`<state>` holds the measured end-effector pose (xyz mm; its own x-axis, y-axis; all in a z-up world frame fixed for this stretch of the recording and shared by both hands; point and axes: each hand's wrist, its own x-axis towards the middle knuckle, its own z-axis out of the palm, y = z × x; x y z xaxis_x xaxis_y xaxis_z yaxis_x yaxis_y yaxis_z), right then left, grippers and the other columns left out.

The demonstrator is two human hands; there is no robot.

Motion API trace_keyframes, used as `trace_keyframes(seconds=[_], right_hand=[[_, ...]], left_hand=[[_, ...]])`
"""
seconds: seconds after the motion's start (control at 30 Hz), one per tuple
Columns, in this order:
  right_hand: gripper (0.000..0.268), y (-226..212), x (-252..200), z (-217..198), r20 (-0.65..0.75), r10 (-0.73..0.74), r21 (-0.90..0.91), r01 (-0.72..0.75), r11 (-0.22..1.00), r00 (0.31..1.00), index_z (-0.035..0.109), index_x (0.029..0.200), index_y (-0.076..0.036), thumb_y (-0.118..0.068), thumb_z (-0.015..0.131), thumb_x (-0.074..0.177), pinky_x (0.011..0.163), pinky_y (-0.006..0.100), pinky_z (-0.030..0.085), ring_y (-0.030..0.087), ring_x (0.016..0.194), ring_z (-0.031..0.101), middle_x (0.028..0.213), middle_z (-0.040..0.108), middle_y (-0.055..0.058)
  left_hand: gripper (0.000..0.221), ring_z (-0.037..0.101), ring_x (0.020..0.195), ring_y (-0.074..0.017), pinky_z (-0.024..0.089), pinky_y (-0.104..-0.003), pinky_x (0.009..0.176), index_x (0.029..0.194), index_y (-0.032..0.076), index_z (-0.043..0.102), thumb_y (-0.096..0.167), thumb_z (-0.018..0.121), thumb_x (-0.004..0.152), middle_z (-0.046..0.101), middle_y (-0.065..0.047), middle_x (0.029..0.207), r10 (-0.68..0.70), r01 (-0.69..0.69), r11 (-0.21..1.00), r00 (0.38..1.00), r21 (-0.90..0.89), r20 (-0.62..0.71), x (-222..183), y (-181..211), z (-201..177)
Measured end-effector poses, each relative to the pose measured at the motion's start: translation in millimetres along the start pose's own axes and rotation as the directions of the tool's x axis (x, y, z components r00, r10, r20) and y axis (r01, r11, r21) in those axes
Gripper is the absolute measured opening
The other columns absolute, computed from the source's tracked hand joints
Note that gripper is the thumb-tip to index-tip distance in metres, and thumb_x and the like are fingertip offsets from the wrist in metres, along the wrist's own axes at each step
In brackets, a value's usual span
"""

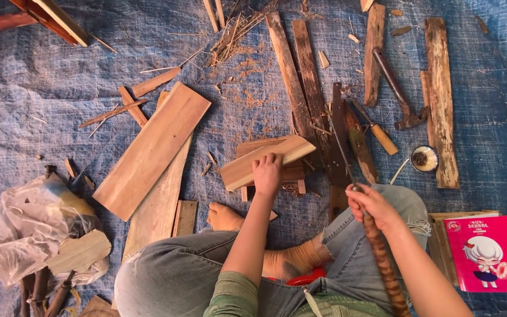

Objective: A person uses a drawknife to shave and shape the edges of a wooden board while sitting on a tarp.

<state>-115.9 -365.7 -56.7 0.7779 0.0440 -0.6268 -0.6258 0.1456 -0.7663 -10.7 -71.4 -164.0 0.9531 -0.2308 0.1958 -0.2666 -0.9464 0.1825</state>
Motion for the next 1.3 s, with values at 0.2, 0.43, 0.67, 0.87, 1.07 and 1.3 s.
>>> trace_keyframes(seconds=[0.2, 0.43, 0.67, 0.87, 1.07, 1.3], right_hand=[[0.021, -10.7, -10.9, 32.6, 0.055, 0.07, -0.065, -0.066, 0.996, 0.996, 0.063, 0.084, 0.002, -0.016, 0.065, 0.095, 0.033, 0.034, 0.043, 0.021, 0.042, 0.049, 0.057, 0.046, 0.011], [0.015, 5.2, -2.7, 43.4, 0.043, 0.065, -0.101, -0.06, 0.993, 0.997, 0.065, 0.092, 0.003, -0.012, 0.067, 0.094, 0.031, 0.033, 0.042, 0.02, 0.039, 0.049, 0.055, 0.048, 0.012], [0.015, 15.9, -7.9, 21.2, -0.041, 0.078, -0.031, -0.079, 0.996, 0.996, 0.064, 0.097, -0.002, -0.016, 0.068, 0.095, 0.033, 0.035, 0.042, 0.021, 0.04, 0.048, 0.056, 0.046, 0.01], [0.017, 42.5, -14.8, -10.8, -0.064, 0.098, 0.057, -0.094, 0.994, 0.993, 0.064, 0.098, -0.002, -0.019, 0.067, 0.097, 0.034, 0.034, 0.041, 0.02, 0.04, 0.047, 0.057, 0.044, 0.009], [0.015, 68.4, -13.6, -42.0, 0.006, 0.114, 0.201, -0.113, 0.973, 0.993, 0.065, 0.101, -0.003, -0.018, 0.061, 0.099, 0.035, 0.034, 0.041, 0.02, 0.04, 0.045, 0.058, 0.041, 0.007], [0.023, 74.9, 4.9, -55.0, 0.209, 0.08, 0.361, -0.153, 0.92, 0.975, 0.067, 0.104, -0.008, -0.026, 0.051, 0.104, 0.038, 0.03, 0.04, 0.014, 0.042, 0.043, 0.058, 0.038, 0.001]], left_hand=[[0.039, 0.066, 0.1, -0.0201, 0.048, -0.035, 0.081, 0.105, 0.02, 0.071, 0.034, 0.08, 0.069, 0.066, 0.002, 0.106, -0.003, 0.004, 1.0, 0.994, -0.007, 0.111, -3.6, -7.1, 31.1], [0.073, 0.057, 0.115, -0.0255, 0.049, -0.036, 0.087, 0.128, 0.013, 0.065, 0.038, 0.085, 0.062, 0.062, -0.007, 0.123, 0.047, -0.054, 0.997, 0.994, 0.058, 0.102, -26.8, 3.9, 44.1], [0.059, 0.058, 0.114, -0.0265, 0.052, -0.037, 0.091, 0.127, 0.021, 0.064, 0.046, 0.081, 0.076, 0.059, -0.004, 0.122, -0.043, 0.052, 0.998, 0.962, -0.025, 0.268, 2.8, -18.1, 38.5], [0.075, 0.048, 0.118, -0.0255, 0.043, -0.04, 0.097, 0.118, 0.023, 0.062, 0.063, 0.086, 0.059, 0.053, -0.002, 0.123, -0.03, 0.007, 0.998, 0.922, 0.062, 0.386, 42.1, -18.3, 73.5], [0.087, 0.039, 0.128, -0.0257, 0.032, -0.045, 0.1, 0.127, 0.023, 0.055, 0.063, 0.089, 0.058, 0.046, -0.003, 0.139, -0.034, -0.054, 0.988, 0.841, 0.145, 0.54, 64.0, -2.3, 70.1], [0.058, 0.071, 0.107, -0.0303, 0.055, -0.043, 0.087, 0.114, 0.018, 0.074, 0.05, 0.087, 0.067, 0.074, -0.007, 0.113, 0.031, 0.045, 0.995, 0.724, -0.091, 0.689, 64.7, -23.5, 46.9]])
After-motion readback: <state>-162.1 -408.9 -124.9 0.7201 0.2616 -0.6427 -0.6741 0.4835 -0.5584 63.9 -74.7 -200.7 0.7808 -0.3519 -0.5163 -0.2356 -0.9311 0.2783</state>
